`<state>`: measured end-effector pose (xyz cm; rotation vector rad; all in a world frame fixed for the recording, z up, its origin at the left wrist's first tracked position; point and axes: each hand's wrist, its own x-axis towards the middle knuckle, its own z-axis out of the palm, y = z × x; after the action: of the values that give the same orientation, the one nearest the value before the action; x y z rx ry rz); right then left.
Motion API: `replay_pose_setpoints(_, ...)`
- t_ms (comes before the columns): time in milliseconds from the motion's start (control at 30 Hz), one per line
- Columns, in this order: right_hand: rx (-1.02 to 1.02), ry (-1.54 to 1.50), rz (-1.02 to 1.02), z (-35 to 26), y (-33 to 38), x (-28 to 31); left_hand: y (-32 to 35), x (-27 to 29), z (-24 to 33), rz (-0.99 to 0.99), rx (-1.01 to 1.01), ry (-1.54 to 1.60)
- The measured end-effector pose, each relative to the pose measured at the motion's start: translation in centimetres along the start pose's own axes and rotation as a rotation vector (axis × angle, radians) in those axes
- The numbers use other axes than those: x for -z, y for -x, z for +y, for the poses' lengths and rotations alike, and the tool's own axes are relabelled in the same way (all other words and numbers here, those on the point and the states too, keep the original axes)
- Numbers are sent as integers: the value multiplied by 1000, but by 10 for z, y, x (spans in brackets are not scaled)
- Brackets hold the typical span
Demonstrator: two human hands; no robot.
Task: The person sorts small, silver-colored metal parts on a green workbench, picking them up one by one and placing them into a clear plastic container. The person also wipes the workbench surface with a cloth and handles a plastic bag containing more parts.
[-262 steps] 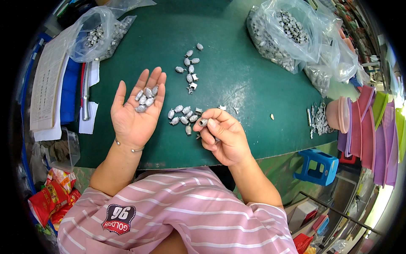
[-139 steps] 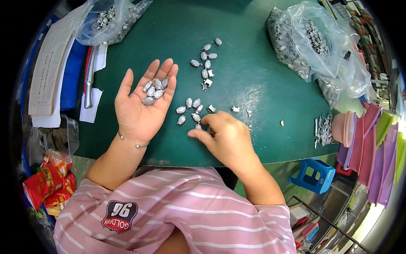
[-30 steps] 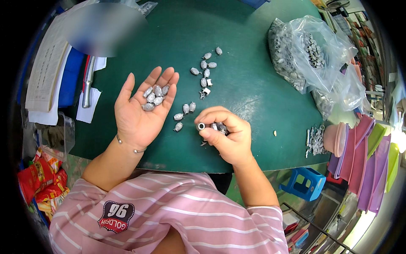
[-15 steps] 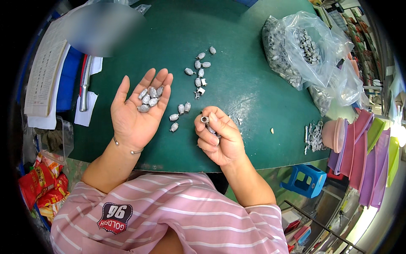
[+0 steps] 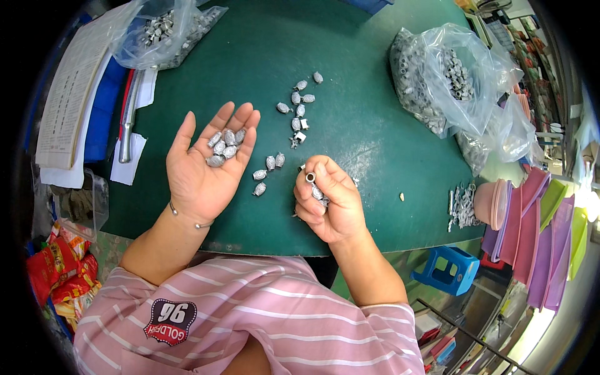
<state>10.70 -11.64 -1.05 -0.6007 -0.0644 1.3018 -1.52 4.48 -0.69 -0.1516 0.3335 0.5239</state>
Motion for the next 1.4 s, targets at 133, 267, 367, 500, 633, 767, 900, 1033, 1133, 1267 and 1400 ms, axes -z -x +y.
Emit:
replay_pose_setpoints(133,104,183,147,4,1,-6,0,0,0,5,-4,-5)
replay_pose_setpoints(267,157,264,185,4,1,-7,0,0,0,8,-11,-12)
replay_pose_setpoints(367,172,279,193,4,1,-6,0,0,-1,8,-8,-11)
replay_pose_setpoints(500,188,286,187,4,1,-6,0,0,-1,11,-7,-19)
replay_pose_setpoints(633,185,233,182,4,0,-8,0,0,0,14,-10,-19)
replay_pose_setpoints(767,164,156,90,-4,-5,-5,-1,2,0,-1,1,-4)
replay_pose_setpoints(900,414,1507,44,-14,-21,-16,-2,2,0,8,-4,-12)
replay_pose_setpoints(1033,356,2028,179,-6,-32,-30,-2,2,0,23,-18,-12)
replay_pose_setpoints(1133,324,2033,177,-5,-33,-33,-3,2,1,17,-11,-4)
replay_pose_setpoints(1267,347,1863,116,-5,-31,-29,-2,0,1,41,-13,1)
replay_pose_setpoints(1400,445,1755,175,-2,-23,-31,-1,0,1,33,-16,-4)
